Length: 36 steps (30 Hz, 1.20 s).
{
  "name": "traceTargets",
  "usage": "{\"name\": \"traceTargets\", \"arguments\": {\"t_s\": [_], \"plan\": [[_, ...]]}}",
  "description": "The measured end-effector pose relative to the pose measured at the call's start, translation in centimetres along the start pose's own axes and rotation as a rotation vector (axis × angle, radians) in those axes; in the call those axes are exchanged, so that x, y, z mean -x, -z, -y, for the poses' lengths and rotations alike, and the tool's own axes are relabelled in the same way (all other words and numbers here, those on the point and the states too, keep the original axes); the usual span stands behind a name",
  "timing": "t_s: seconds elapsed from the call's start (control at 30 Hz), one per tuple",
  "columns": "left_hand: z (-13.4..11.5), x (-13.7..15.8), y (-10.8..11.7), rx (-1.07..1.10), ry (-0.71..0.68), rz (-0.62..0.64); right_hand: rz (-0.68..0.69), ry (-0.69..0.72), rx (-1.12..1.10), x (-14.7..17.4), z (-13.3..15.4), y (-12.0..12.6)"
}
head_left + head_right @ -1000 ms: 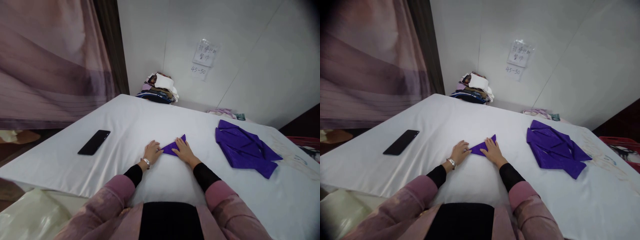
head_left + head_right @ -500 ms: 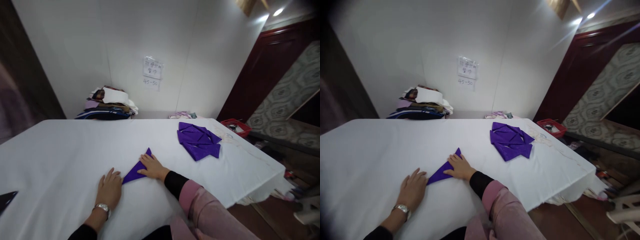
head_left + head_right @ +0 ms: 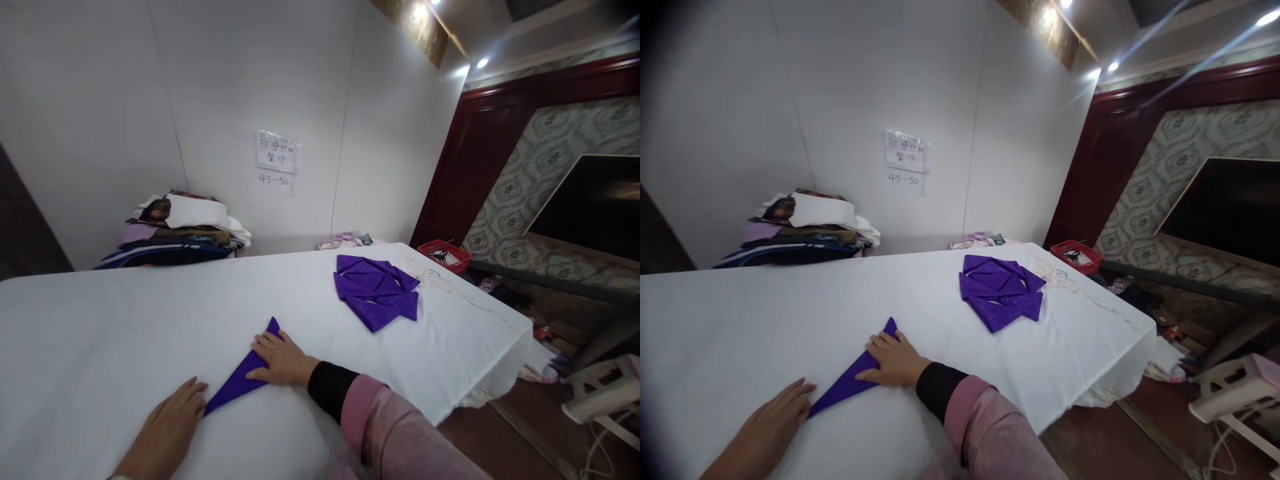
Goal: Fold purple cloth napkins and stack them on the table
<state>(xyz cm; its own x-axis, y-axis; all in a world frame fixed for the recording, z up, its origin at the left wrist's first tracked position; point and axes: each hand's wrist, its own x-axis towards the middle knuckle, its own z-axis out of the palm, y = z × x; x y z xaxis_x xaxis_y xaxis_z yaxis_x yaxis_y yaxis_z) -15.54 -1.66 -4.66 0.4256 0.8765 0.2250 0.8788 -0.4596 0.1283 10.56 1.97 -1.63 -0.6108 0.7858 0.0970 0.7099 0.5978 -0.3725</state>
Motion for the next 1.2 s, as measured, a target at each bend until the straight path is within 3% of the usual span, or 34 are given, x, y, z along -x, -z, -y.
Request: {"name": "traceTargets", "arguments": {"t_s": [0.17, 0.33, 0.5, 0.83, 1.2], "plan": [[-4.2, -3.1, 1.5, 0.025, 0.112, -0.015, -0.007, -0.001, 0.045, 0.1, 0.1, -0.2], [-8.3, -6.2, -1.1, 0.142, 0.101, 0.073, -0.023, 0.007, 0.094, 0.1, 0.0, -0.5], [-8.3, -6.0, -3.1, 0.102, 0.121, 0.086, 0.042, -0.003, 0.076, -0.1, -0.4, -0.3], [-9.0, -5.8, -2.3, 0.011, 0.111, 0.134, 0.067, -0.073, 0.028, -1.9, -1.9, 1.6], [-9.5, -5.3, -2.0, 0.041, 0.109, 0.154, 0.080, -0.143, 0.040, -3.3, -4.0, 1.1]]}}
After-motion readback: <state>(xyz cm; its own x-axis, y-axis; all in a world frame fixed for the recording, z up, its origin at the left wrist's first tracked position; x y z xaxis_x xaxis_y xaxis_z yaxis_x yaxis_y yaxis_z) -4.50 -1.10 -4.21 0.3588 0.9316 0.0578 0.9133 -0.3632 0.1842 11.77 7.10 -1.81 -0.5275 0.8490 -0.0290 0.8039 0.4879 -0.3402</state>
